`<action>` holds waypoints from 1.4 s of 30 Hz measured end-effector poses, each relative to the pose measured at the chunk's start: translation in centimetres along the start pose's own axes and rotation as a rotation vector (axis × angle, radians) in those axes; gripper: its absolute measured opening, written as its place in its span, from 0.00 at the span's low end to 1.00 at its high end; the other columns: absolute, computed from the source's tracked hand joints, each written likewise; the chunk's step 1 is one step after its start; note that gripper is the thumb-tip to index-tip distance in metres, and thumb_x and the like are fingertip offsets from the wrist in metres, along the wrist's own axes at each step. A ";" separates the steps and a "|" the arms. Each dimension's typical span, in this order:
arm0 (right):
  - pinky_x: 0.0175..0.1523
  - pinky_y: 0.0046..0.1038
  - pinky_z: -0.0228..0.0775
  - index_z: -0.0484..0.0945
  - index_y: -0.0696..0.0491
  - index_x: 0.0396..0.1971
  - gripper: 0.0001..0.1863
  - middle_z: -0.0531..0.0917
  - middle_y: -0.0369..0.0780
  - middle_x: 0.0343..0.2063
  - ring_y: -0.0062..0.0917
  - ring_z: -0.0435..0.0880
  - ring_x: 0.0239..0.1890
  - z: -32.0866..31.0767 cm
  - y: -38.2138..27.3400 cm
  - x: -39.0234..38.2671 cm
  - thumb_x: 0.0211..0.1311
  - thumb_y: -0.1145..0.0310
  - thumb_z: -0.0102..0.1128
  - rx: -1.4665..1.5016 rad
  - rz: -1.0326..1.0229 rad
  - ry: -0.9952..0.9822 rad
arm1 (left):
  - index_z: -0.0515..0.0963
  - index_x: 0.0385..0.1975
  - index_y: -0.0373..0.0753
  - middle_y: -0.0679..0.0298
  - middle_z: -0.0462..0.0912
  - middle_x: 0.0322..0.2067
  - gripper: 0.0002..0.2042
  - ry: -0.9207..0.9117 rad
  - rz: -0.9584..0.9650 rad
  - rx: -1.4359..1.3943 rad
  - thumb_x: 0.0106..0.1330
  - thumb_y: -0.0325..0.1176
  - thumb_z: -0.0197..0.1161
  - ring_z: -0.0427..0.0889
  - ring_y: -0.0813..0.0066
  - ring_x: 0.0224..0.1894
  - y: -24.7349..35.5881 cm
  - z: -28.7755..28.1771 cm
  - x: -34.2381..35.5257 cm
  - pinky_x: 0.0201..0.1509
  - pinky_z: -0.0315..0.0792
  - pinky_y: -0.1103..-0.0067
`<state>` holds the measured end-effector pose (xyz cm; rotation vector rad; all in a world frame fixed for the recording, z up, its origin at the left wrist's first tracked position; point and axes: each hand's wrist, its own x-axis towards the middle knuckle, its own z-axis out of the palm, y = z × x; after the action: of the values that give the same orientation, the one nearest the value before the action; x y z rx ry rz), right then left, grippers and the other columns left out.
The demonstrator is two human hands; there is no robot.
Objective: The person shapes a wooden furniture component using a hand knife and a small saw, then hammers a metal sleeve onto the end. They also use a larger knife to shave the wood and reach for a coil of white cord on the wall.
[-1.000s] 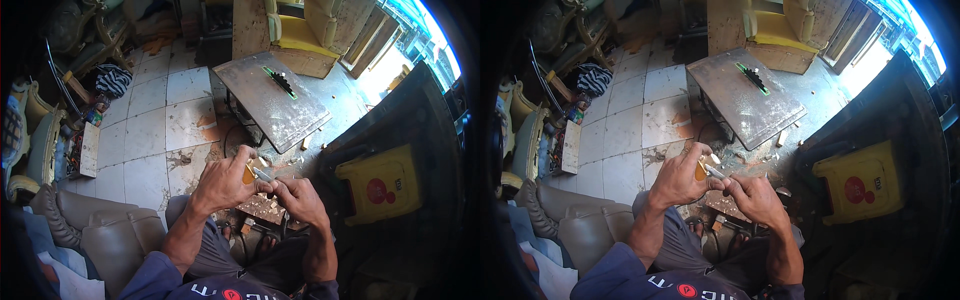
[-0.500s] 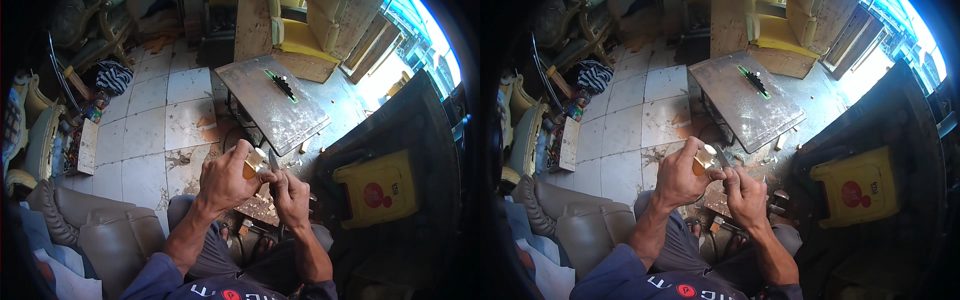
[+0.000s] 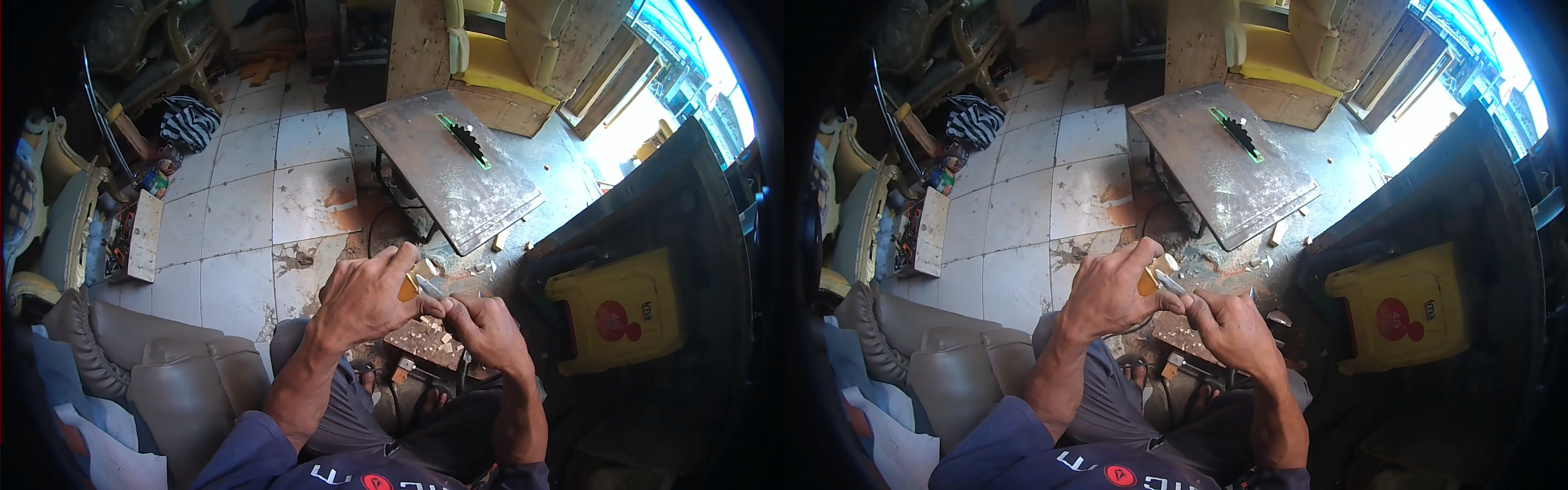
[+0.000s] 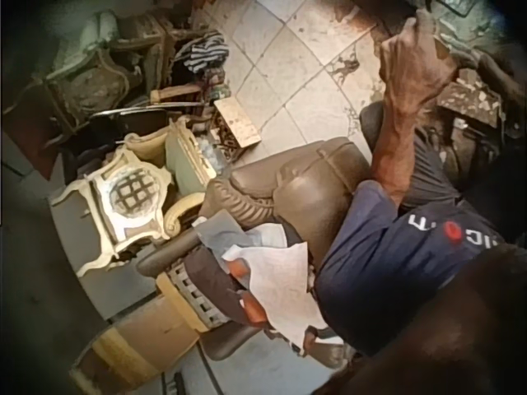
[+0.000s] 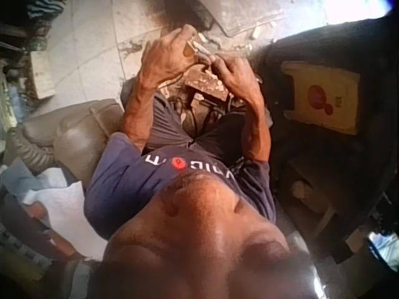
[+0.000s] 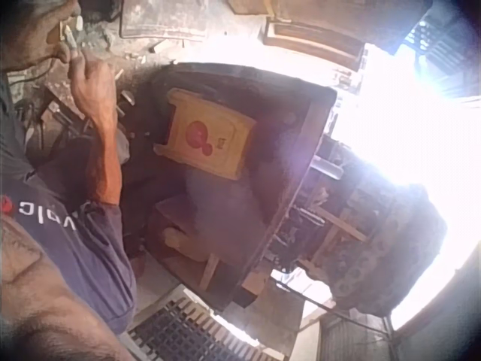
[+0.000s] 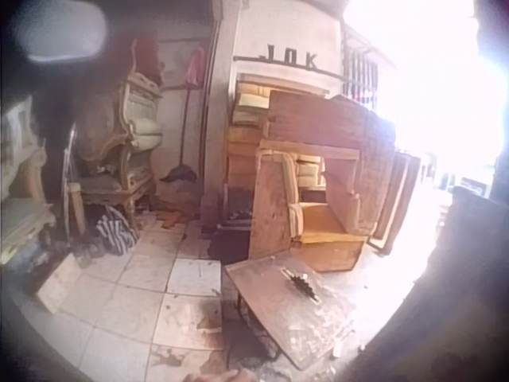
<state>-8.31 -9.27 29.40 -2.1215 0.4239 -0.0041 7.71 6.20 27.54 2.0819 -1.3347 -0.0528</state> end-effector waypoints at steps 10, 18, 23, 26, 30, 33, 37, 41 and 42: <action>0.28 0.33 0.67 0.81 0.59 0.29 0.22 0.77 0.42 0.15 0.26 0.75 0.18 3.2 0.4 -0.1 0.80 0.58 0.54 0.148 0.034 0.320 | 0.77 0.38 0.40 0.58 0.84 0.27 0.33 0.154 -0.034 -0.014 0.52 0.66 0.75 0.88 0.53 0.29 0.9 -0.4 0.6 0.28 0.78 0.63; 0.29 0.31 0.67 0.78 0.59 0.27 0.24 0.75 0.39 0.16 0.22 0.73 0.19 2.8 0.9 0.3 0.81 0.56 0.51 0.256 -0.054 0.229 | 0.75 0.44 0.38 0.56 0.84 0.28 0.34 0.140 -0.072 -0.190 0.53 0.63 0.77 0.88 0.50 0.34 -0.1 0.0 0.6 0.34 0.79 0.63; 0.30 0.37 0.68 0.79 0.59 0.27 0.26 0.75 0.45 0.15 0.34 0.74 0.18 0.6 0.8 0.2 0.80 0.52 0.50 0.136 -0.043 0.002 | 0.73 0.46 0.38 0.53 0.84 0.30 0.35 -0.017 -0.036 -0.366 0.54 0.63 0.77 0.88 0.47 0.36 -0.2 -0.8 0.4 0.38 0.78 0.64; 0.30 0.39 0.68 0.79 0.59 0.27 0.27 0.77 0.46 0.16 0.37 0.77 0.18 0.2 0.6 0.0 0.80 0.52 0.50 0.062 -0.074 0.017 | 0.74 0.46 0.38 0.53 0.84 0.28 0.34 -0.036 -0.042 -0.360 0.55 0.62 0.77 0.88 0.48 0.35 -0.2 -0.3 0.4 0.38 0.78 0.63; 0.30 0.37 0.68 0.80 0.60 0.28 0.24 0.78 0.46 0.17 0.36 0.78 0.19 0.3 0.4 -0.1 0.80 0.54 0.53 0.050 -0.061 0.087 | 0.75 0.44 0.38 0.54 0.84 0.26 0.32 -0.063 -0.054 -0.324 0.57 0.62 0.76 0.88 0.48 0.33 0.2 -0.6 0.6 0.36 0.78 0.63; 0.28 0.32 0.67 0.79 0.59 0.28 0.23 0.77 0.41 0.16 0.26 0.75 0.19 2.5 0.0 -0.1 0.81 0.57 0.53 0.249 -0.010 0.259 | 0.75 0.43 0.38 0.51 0.87 0.30 0.32 -0.006 -0.086 -0.298 0.59 0.63 0.73 0.89 0.47 0.35 0.5 -0.4 0.8 0.36 0.79 0.61; 0.27 0.26 0.63 0.76 0.59 0.28 0.21 0.74 0.34 0.17 0.15 0.70 0.21 4.4 0.0 0.5 0.82 0.60 0.51 0.529 0.004 0.392 | 0.74 0.43 0.37 0.54 0.85 0.26 0.29 0.095 -0.110 -0.426 0.61 0.58 0.75 0.89 0.49 0.31 0.3 1.0 0.9 0.33 0.78 0.63; 0.28 0.29 0.64 0.77 0.59 0.27 0.24 0.75 0.36 0.17 0.18 0.71 0.21 2.3 0.2 0.5 0.82 0.57 0.51 0.314 -0.073 0.225 | 0.73 0.44 0.36 0.53 0.86 0.27 0.29 -0.026 -0.149 -0.564 0.60 0.54 0.78 0.90 0.58 0.32 0.0 -0.3 1.1 0.35 0.78 0.65; 0.28 0.30 0.65 0.77 0.59 0.27 0.24 0.75 0.37 0.17 0.19 0.72 0.21 2.1 0.4 0.3 0.82 0.56 0.51 0.281 -0.073 0.169 | 0.74 0.45 0.36 0.53 0.86 0.27 0.29 -0.072 -0.151 -0.574 0.60 0.54 0.78 0.91 0.59 0.33 0.0 -0.6 1.0 0.35 0.79 0.66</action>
<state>-7.84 -7.86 27.90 -1.8641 0.4192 -0.2712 8.36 5.67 28.31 1.6900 -1.0415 -0.5184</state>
